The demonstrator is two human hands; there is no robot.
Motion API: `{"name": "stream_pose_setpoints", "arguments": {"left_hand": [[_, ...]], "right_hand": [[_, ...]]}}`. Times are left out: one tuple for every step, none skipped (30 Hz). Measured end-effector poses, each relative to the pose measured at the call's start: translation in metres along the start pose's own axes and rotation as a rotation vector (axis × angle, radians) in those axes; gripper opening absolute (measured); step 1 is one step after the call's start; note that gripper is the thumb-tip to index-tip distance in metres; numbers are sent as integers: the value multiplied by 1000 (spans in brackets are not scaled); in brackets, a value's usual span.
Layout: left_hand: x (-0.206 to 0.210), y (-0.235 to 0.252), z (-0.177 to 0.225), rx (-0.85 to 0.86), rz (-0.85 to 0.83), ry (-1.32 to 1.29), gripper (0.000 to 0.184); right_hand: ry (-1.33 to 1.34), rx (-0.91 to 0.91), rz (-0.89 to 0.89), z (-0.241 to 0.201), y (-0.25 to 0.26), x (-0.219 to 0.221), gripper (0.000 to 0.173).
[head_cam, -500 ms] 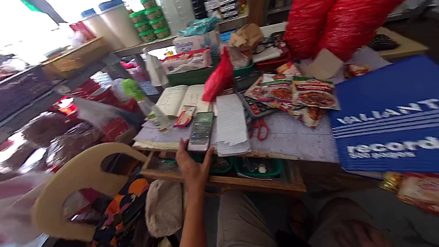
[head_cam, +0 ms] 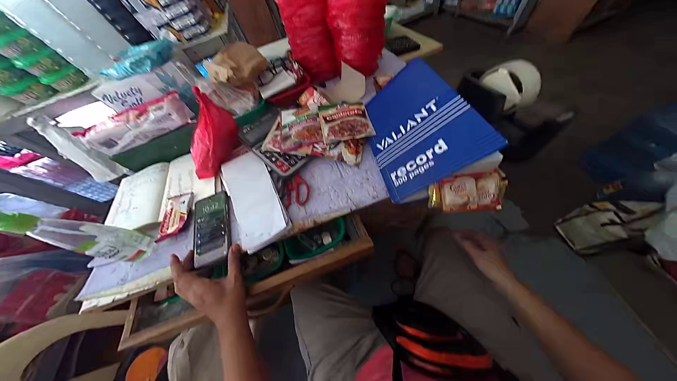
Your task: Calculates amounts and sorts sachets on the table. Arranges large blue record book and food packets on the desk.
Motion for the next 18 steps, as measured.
{"name": "stream_pose_setpoints", "arguments": {"left_hand": [[0,-1,1,7,-7,4,105],[-1,0,2,10,-13,11,104],[-1,0,1,6,-17,11,104],[-1,1,0,-1,-22,9,103],[-1,1,0,-12,-29,4,103],[-2,0,0,-21,-38,-4,103],[-2,0,1,-29,-45,-6,103],[-2,0,2,-32,-48,-5,103],[-2,0,1,-30,-48,-4,103],[-2,0,0,-26,-43,0,103],[-2,0,0,-21,-40,2,103],[-2,1,0,-20,-38,5,104],[-1,1,0,-19,-36,5,104],[-1,1,1,-17,-32,2,105],[-1,2,2,-18,-33,-4,105],[0,1,2,-22,-37,-5,106],[-1,1,3,-25,-38,-6,106],[-1,1,2,-26,-37,-1,106]], "right_hand": [[-274,-22,-36,8,-1,4,53],[-471,-20,-60,17,-3,10,68],[-598,-16,-67,27,-6,18,82],[-675,-23,-39,35,-12,23,90],[-710,-38,14,41,-17,23,93],[-715,-45,59,45,-21,20,93],[-693,-49,97,48,-24,15,93],[-663,-54,131,51,-26,9,92],[-632,-60,161,55,-29,3,92],[-609,-66,186,58,-31,-2,92],[-597,-65,204,59,-35,-6,92],[-596,-60,218,61,-38,-11,92],[-596,-60,232,62,-42,-15,92],[-595,-58,247,63,-46,-19,92],[-587,-56,259,63,-50,-22,91],[-577,-55,273,64,-54,-25,91],[-568,-55,286,65,-57,-28,91],[-559,-59,302,66,-61,-29,91]]}}
Point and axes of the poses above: each hand's wrist, its own y-axis towards the middle knuckle, its own x-axis out of the palm, z = x × y, the point moved 5 cm from there along y, towards the middle knuckle, and after that the axes turned 10 degrees about x, right-handed, at the moved point
